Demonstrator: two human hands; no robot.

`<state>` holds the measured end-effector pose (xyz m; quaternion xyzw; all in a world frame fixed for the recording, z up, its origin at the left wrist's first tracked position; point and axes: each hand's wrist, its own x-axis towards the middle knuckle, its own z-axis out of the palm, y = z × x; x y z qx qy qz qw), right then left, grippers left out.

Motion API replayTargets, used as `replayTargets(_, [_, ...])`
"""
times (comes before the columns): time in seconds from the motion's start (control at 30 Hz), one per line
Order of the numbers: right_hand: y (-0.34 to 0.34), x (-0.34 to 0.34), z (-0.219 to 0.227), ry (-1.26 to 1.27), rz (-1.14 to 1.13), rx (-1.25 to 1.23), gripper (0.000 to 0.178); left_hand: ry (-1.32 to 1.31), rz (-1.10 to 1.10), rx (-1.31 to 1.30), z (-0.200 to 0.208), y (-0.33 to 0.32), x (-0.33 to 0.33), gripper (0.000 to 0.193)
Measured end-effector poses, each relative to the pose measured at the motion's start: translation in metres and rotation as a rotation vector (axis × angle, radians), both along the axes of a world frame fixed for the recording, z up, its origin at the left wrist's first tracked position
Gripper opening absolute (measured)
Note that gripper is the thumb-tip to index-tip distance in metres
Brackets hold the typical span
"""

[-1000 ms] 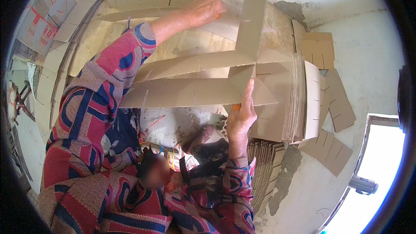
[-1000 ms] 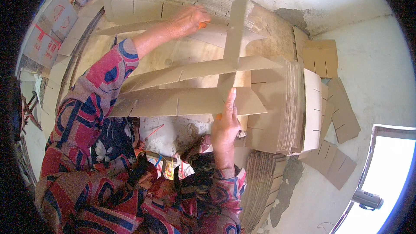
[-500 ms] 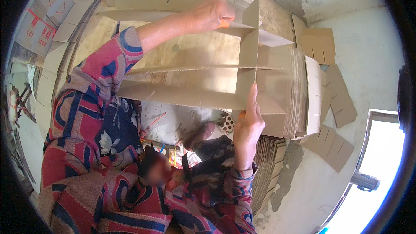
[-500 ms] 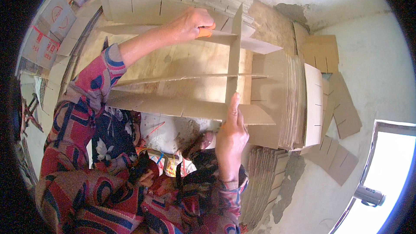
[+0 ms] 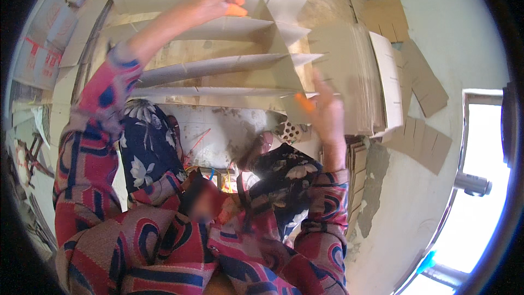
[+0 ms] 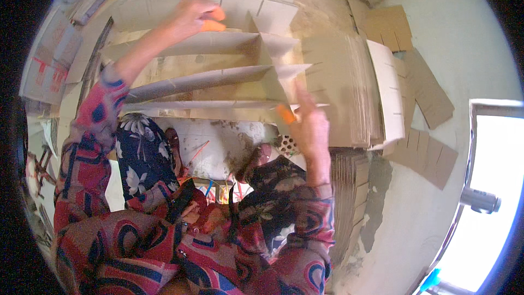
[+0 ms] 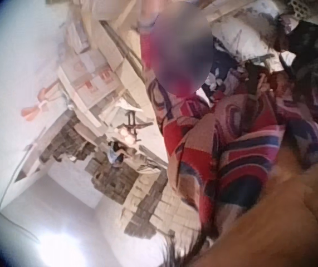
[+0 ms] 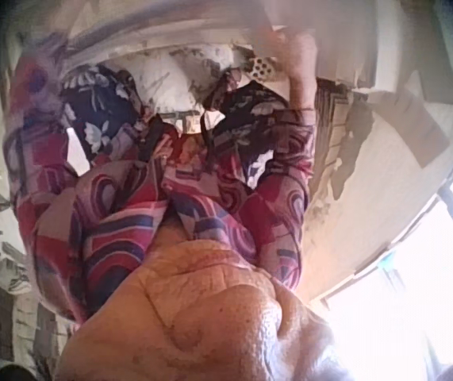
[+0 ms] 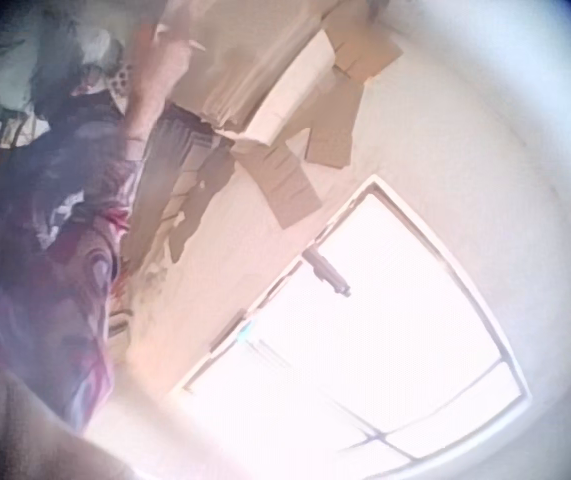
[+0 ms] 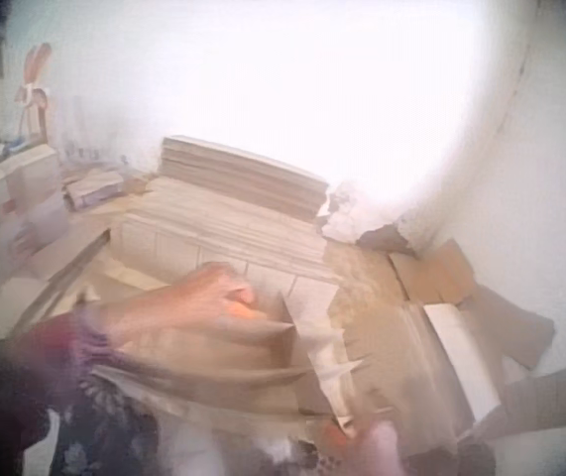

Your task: The person assembles flat cardboard pieces into box-like structures by folding along pre-scored lines and interlocking the tabs. They handle the cardboard by hand, repeatedly folding and stacking the finished units.

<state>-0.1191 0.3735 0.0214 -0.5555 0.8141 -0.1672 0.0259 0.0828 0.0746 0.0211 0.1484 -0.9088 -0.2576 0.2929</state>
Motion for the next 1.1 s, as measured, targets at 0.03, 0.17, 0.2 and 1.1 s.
replayTargets(0.03, [0.007,-0.011,0.004,-0.053,-0.126,-0.075,0.048,-0.023,0.022,-0.012,0.016,0.015,0.014,0.021])
replayTargets(0.17, [0.029,-0.066,-0.014,0.538,-0.416,-0.083,0.048,-0.220,0.093,-0.126,0.016,0.054,0.071,0.021])
replayTargets(0.2, [0.034,-0.078,-0.021,0.589,-0.461,0.007,0.050,-0.170,0.065,-0.151,-0.010,0.056,0.079,0.020])
replayTargets(1.1, [-0.008,-0.002,0.082,-0.165,-0.025,-0.393,0.050,-0.165,0.059,-0.059,-0.036,0.126,0.108,0.034])
